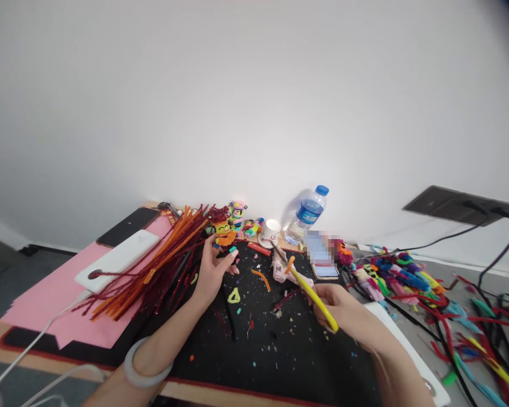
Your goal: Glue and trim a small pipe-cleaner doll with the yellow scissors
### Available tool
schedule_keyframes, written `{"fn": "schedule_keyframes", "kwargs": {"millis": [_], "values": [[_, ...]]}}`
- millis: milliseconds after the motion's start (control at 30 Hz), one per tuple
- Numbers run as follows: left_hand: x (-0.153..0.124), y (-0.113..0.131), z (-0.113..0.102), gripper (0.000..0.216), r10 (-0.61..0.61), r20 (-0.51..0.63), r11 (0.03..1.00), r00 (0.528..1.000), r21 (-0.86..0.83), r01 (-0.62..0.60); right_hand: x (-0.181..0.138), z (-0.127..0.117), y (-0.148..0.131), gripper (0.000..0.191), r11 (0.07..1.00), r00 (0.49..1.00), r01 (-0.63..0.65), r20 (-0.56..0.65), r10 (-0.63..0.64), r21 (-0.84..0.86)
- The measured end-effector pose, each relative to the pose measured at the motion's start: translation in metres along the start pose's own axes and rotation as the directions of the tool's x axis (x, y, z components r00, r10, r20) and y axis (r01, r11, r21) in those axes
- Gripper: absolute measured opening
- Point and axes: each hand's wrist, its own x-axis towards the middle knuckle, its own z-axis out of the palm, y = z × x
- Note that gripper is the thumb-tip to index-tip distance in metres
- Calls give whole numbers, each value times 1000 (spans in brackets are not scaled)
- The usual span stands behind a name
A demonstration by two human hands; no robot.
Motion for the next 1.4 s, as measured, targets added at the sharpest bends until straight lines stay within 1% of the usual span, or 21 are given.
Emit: {"fn": "schedule_keyframes", "kwargs": {"millis": [33,100,133,200,267,300,333,433,500,567,633,700,800,867,933,967,1033,1133,1267,1333,1400], "values": [[0,0,0,54,-3,7,1000,1000,-12,3,6,3,6,12,1000,1000,0,25,0,15],[-1,0,1,53,-6,41,999,999,-41,8,17,12,16,13,999,999,21,-39,-22,-39],[-1,0,1,52,-12,65,998,998,-56,16,22,17,20,13,990,991,57,-112,-72,-132],[-2,0,1,49,-37,115,996,993,-79,47,29,26,24,14,919,948,81,-256,-191,-386],[-3,0,1,49,-72,148,993,986,-81,85,33,34,25,12,861,900,86,-332,-283,-501],[-4,0,1,50,-86,157,992,984,-77,99,34,37,24,11,866,893,98,-341,-295,-491],[-4,0,1,51,-94,163,992,982,-72,107,35,40,22,12,895,905,121,-322,-277,-430],[-4,-2,-1,54,-101,168,990,981,-75,115,35,45,16,12,984,969,166,-174,-176,-69],[-3,-3,-2,55,-109,173,988,979,-89,126,35,45,14,9,970,978,183,-127,-164,157],[-3,-3,-2,55,-140,207,983,968,-91,162,35,43,13,16,935,964,234,-191,-186,267],[-3,-3,-2,54,-174,267,978,948,-69,199,36,39,14,27,911,930,305,-291,-222,279],[-4,-2,-1,52,-193,335,977,922,-20,212,37,34,16,32,892,879,390,-380,-288,227],[-7,1,1,52,-218,417,975,882,67,210,37,27,18,41,846,806,505,-446,-391,171],[-9,1,1,53,-232,465,973,855,105,206,35,23,20,43,845,806,503,-450,-384,180],[-10,1,1,54,-222,509,975,832,126,184,32,19,21,34,887,844,425,-435,-315,180],[-10,0,0,54,-218,529,976,820,141,168,30,16,21,29,912,858,379,-430,-281,158],[-11,-1,-1,54,-230,551,969,802,206,136,27,12,20,28,946,868,315,-426,-255,73],[-11,-2,-2,55,-252,544,943,800,324,77,24,5,18,26,939,844,305,-413,-343,-156],[-9,-1,-2,51,-213,560,937,801,350,5,21,-1,16,21,838,834,187,-368,-411,-513],[-7,-1,-3,49,-192,551,929,812,368,-30,20,-4,17,21,776,828,154,-349,-439,-611],[-5,-1,-4,49,-172,532,912,829,404,-70,21,-7,19,24,727,808,144,-344,-478,-672]]}}
